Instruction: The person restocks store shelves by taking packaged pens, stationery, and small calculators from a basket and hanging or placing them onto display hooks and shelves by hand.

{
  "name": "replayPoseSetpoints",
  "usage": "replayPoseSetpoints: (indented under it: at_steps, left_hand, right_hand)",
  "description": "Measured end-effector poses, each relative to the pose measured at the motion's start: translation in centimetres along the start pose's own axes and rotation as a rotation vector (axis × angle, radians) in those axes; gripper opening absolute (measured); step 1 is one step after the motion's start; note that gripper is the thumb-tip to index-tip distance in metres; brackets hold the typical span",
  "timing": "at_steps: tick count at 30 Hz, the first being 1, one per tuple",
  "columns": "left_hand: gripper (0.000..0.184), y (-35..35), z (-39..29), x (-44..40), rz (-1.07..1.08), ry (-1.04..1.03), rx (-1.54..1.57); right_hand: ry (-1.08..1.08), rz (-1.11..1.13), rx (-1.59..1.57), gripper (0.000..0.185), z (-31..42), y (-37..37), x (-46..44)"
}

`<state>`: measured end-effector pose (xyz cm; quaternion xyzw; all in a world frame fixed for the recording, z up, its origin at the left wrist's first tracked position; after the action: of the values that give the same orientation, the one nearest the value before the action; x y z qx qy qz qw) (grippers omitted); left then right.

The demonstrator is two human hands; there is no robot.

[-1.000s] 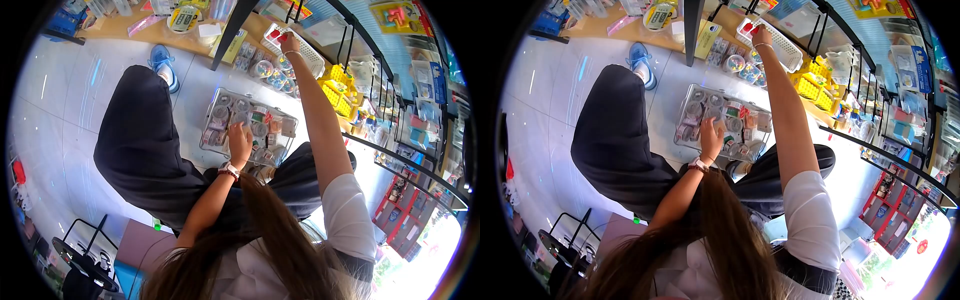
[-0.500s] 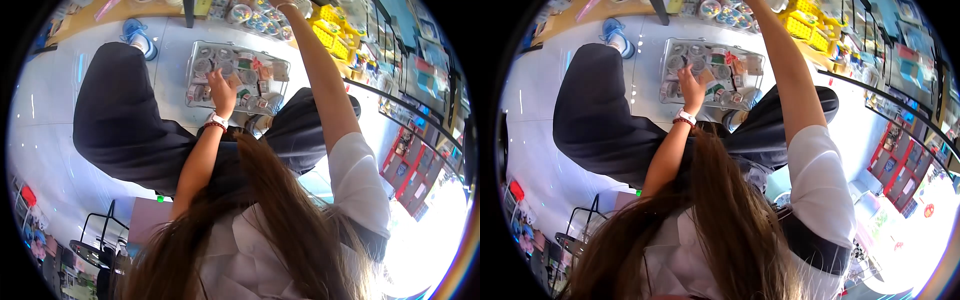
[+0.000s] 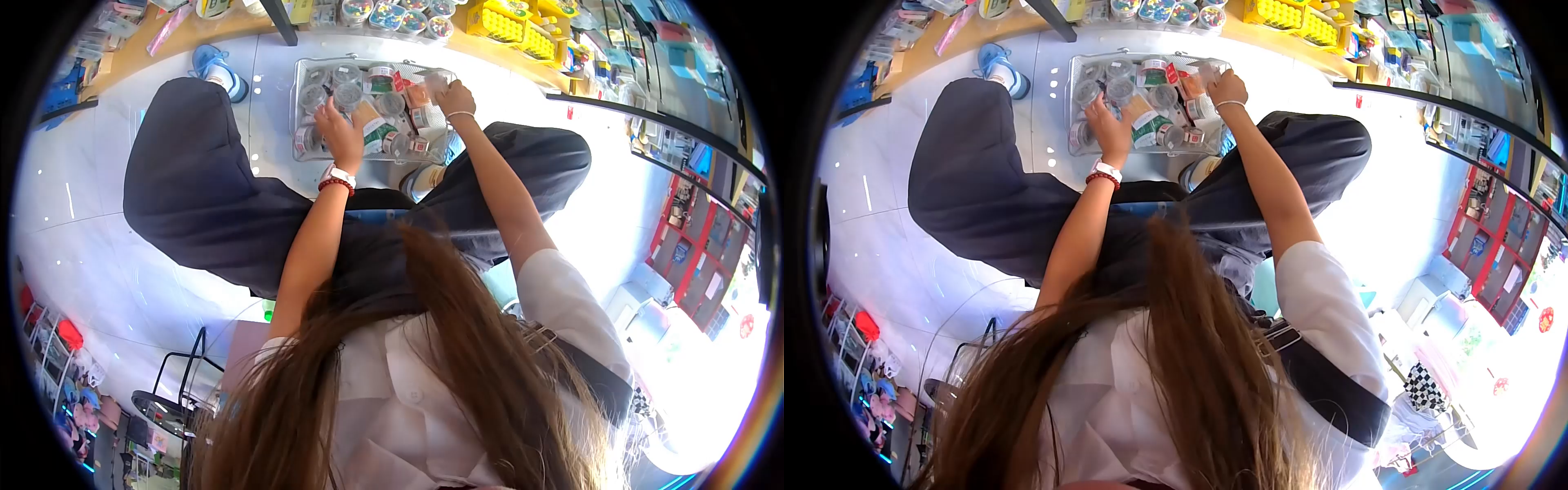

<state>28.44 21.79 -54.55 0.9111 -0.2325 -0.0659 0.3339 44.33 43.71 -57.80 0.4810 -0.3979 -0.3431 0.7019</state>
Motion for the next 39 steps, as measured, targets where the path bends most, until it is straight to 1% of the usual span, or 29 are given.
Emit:
replayPoseSetpoints:
  at_steps: [2,3,4,5,6,7,9,10,11,12,13,15,16,17,18,20,21,23,24,25,26,27,29,31,33,34,36,37,39]
  left_hand:
    - [0.044,0.7,-0.7,-0.1,0.022,-0.038,0.045]
    - [0.044,1.3,-1.5,-0.2,0.017,-0.042,0.038]
    - [0.039,1.2,-2.3,-0.2,0.206,0.048,0.271]
    - [0.036,0.8,-3.0,0.1,0.398,0.137,0.504]
    - [0.034,-1.0,-2.6,0.3,0.485,0.122,0.698]
    - [0.038,-1.4,-3.8,0.6,0.595,0.166,0.810]
    - [0.043,-1.5,-6.4,1.2,0.693,0.295,0.915]
    - [0.048,-1.5,-7.1,1.2,0.820,0.295,0.904]
    - [0.048,-1.2,-7.7,1.3,0.827,0.274,0.906]
    - [0.047,-0.9,-8.1,1.5,0.786,0.303,0.934]
    - [0.047,-0.4,-8.5,1.7,0.747,0.330,0.960]
    - [0.040,1.1,-9.3,1.6,0.695,0.164,0.865]
    - [0.038,-0.3,-6.5,2.3,0.681,0.311,1.067]
    - [0.036,-1.2,-6.1,1.5,0.681,0.303,1.040]
    - [0.036,-1.6,-5.4,1.6,0.696,0.344,1.018]
    - [0.036,-2.6,-3.9,1.5,0.728,0.428,0.973]
    - [0.037,-2.2,-4.5,1.9,0.712,0.481,0.995]
    - [0.037,-1.4,-4.2,2.3,0.742,0.438,1.015]
    - [0.037,-1.3,-4.4,2.4,0.758,0.415,1.021]
    - [0.039,-1.0,-4.5,2.6,0.771,0.382,0.957]
    - [0.041,-0.9,-5.0,2.5,0.781,0.348,0.892]
    - [0.041,-0.7,-5.8,2.5,0.791,0.330,0.896]
    - [0.037,0.2,-7.2,3.0,0.869,0.187,0.853]
    - [0.033,0.8,-7.2,3.6,0.875,0.201,0.812]
    - [0.032,0.8,-8.6,3.2,0.778,-0.050,0.756]
    - [0.032,0.9,-9.0,3.3,0.780,-0.044,0.753]
    - [0.031,0.5,-9.6,3.3,0.852,0.008,0.727]
    - [0.031,0.2,-10.0,3.2,0.855,0.011,0.729]
    - [0.033,0.0,-10.9,3.0,0.748,-0.207,0.662]
  right_hand:
    - [-0.022,0.003,-0.012,0.038,0.0,-0.5,0.4]
    - [0.004,-0.058,-0.040,0.036,0.6,0.0,1.0]
    - [0.027,-0.118,-0.070,0.033,1.2,0.5,1.7]
    - [0.027,-0.119,-0.080,0.033,2.4,1.4,2.8]
    - [0.112,-0.229,-0.146,0.033,4.4,3.4,4.4]
    - [0.197,-0.346,-0.210,0.032,6.1,4.9,6.0]
    - [0.307,-0.363,-0.266,0.035,8.3,6.0,8.8]
    - [0.331,-0.345,-0.357,0.038,9.1,6.2,10.0]
    - [0.358,-0.326,-0.444,0.042,9.6,6.4,11.0]
    - [0.509,-0.415,-0.407,0.044,10.2,7.1,11.7]
    - [0.501,-0.357,-0.508,0.045,10.2,7.6,12.6]
    - [0.568,-0.304,-0.553,0.050,9.7,7.3,13.0]
    - [0.575,-0.333,-0.666,0.051,9.8,7.8,14.0]
    - [0.589,-0.326,-0.551,0.081,9.3,8.0,13.3]
    - [0.553,-0.366,-0.559,0.081,9.5,9.9,13.1]
    - [0.507,-0.399,-0.635,0.070,8.4,9.5,13.0]
    - [0.406,-0.321,-0.808,0.068,7.7,9.0,12.8]
    - [0.426,-0.313,-0.817,0.071,7.5,9.5,13.4]
    - [0.444,-0.244,-0.830,0.071,7.3,9.4,13.2]
    - [0.458,-0.172,-0.844,0.072,7.1,9.3,13.2]
    - [0.385,-0.065,-0.893,0.073,6.7,8.9,13.1]
    - [0.387,-0.085,-0.889,0.073,6.6,9.0,13.1]
    - [0.492,-0.270,-0.676,0.074,6.9,9.5,13.5]
    - [0.498,-0.285,-0.669,0.075,7.2,9.4,14.2]
    - [0.530,-0.325,-0.628,0.077,7.3,9.6,14.2]
    - [0.526,-0.321,-0.631,0.077,7.4,9.4,14.4]
    - [0.441,-0.377,-0.636,0.071,7.3,9.1,14.3]
    - [0.438,-0.374,-0.633,0.071,7.2,9.1,14.2]
    - [0.322,-0.342,-0.748,0.068,7.1,10.4,13.8]
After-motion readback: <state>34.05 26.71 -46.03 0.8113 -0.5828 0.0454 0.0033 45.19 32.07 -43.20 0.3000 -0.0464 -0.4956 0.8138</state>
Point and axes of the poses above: each hand's wrist, its own x-axis away from the middle knuckle, its own y-axis out of the back of the hand, z = x × y, the point moved 3 cm from there along -x, towards the middle knuckle, and after that the axes turned 6 degrees about y, right-handed, at the moved point
